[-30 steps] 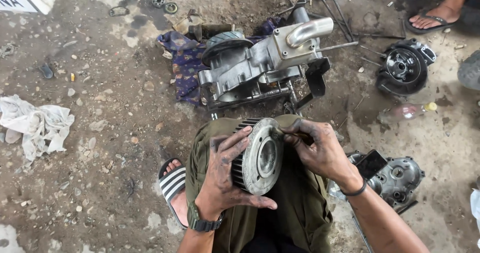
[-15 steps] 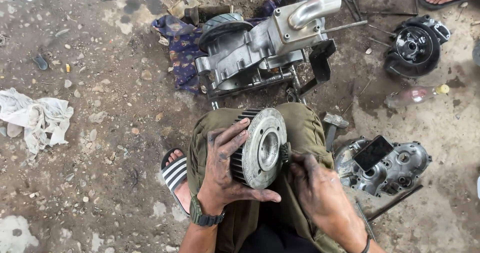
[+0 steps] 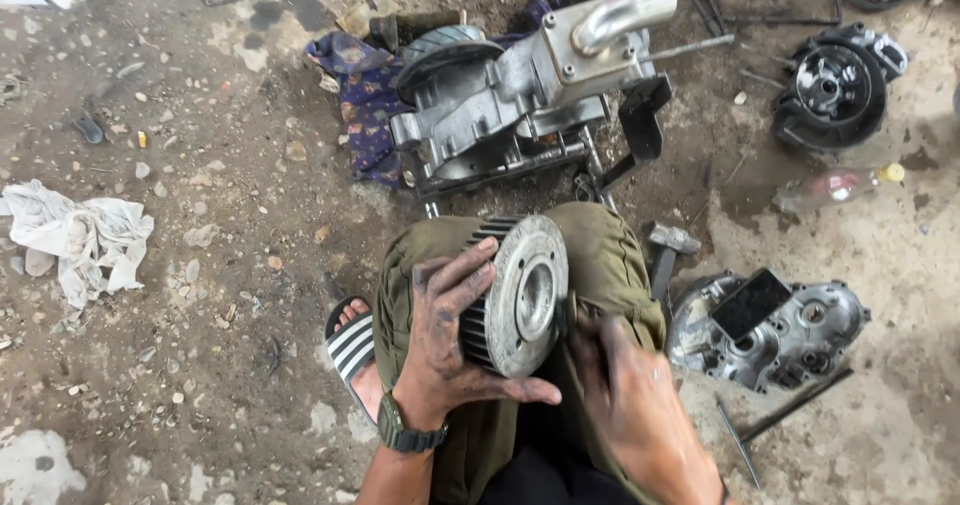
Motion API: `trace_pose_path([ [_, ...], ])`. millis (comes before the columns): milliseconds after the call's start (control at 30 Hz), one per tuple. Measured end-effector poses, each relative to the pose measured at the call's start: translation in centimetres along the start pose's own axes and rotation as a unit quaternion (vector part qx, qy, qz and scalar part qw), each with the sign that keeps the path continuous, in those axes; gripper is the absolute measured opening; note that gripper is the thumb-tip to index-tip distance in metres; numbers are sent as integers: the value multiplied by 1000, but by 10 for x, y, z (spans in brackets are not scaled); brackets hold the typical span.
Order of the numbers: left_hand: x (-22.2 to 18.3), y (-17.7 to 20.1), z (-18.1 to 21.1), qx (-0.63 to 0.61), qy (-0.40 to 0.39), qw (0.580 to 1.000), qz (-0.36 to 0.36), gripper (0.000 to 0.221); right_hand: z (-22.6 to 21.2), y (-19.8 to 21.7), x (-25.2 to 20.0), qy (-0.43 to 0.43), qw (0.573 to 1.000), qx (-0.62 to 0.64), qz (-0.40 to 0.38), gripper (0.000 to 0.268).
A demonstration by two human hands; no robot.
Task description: Cleaning a circular engine component using a small brush and wiping it down.
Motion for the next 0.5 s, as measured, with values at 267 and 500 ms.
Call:
trace_pose_path([
  [267,4,-2,2,-16,-30,999,6,115,-16,15,38,58,996,-44,48,12],
  [500,7,-2,-4,-54,-22,998,23,97,19,-2,22,5,994,-98,-40,7],
])
Point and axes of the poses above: each hand's wrist, its own x-axis towards the middle knuckle, its own y-axis out of the back of the hand, z = x × y, the point moved 7 cm from there along x, towards the middle knuckle, and after that the axes turned 6 degrees about z, right-handed, at the moved point
